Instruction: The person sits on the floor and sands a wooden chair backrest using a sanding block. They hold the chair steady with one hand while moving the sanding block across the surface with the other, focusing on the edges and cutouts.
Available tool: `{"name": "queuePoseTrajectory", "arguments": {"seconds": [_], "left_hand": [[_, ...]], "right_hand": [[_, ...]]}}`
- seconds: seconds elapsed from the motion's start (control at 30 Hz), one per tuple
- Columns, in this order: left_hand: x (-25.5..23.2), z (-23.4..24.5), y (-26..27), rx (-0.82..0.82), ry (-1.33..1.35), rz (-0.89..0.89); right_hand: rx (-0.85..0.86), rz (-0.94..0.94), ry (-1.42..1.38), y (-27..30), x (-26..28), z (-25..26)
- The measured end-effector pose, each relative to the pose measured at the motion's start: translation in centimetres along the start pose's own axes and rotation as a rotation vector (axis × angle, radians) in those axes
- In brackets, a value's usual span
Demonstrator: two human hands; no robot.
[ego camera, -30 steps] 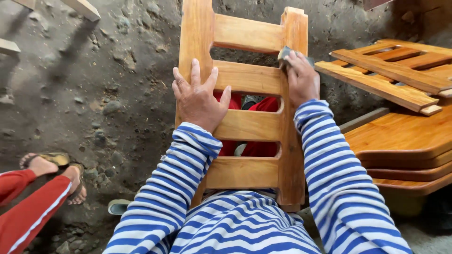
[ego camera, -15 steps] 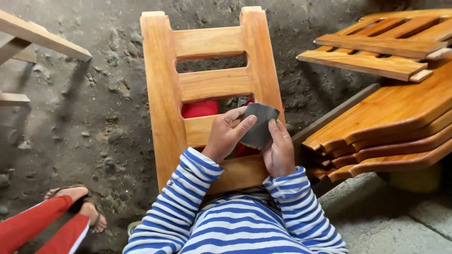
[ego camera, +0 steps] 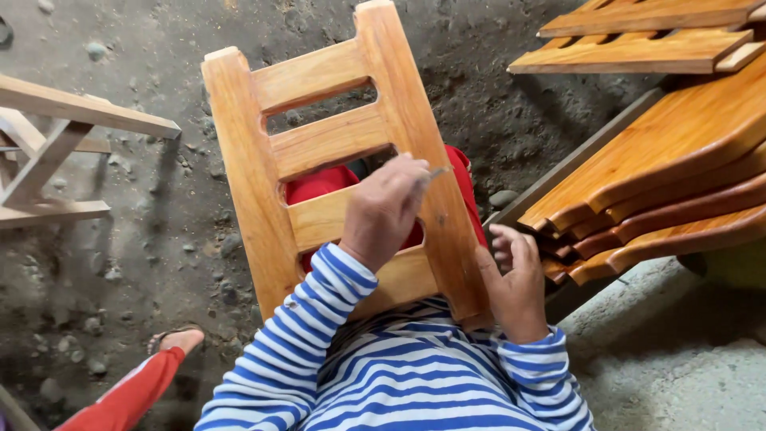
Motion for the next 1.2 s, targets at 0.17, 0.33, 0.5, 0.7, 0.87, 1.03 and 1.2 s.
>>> {"name": "queuePoseTrajectory", "arguments": {"seconds": [0.17,0.33,0.5,0.7,0.87,1.03,1.2], "left_hand": [[-4.9,-5.7,5.6,0.272,-0.148,-0.280],[-8.1,-8.0,11.4,0.741,0.115,-0.230],[-4.7,-8.1,7.2,0.566,0.005,-0.205],[9.7,-12.3,0.8,0.473,-0.289,0.004],[7.5,-12.7,2.8,0.432,-0.343,-0.016],[-1.8,-9.3,6.8,0.574,-0.273,-0.062],[-0.2,-9.9,5.7,0.566,-0.178,-0.108]], "right_hand": [[0.191,-0.333,0.026,2.8,-5.9,-2.4],[0.280,-0.362,-0.003,3.6,-7.1,-3.7],[0.307,-0.413,-0.021,3.5,-6.0,-3.7],[0.284,-0.402,-0.043,3.3,-5.4,-3.5],[0.234,-0.352,-0.075,3.5,-6.1,-3.4],[0.204,-0.379,-0.069,3.5,-7.2,-3.5],[0.220,-0.385,-0.052,3.2,-7.6,-3.8]]}}
Point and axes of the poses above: each hand's wrist, its own y-axis away from the middle knuckle, its own z-axis out of the back of the hand, x = y × z, the point moved 10 cm from there along -y, towards the middle knuckle, and after that the axes turned 6 degrees about -z, right-handed, at the moved point
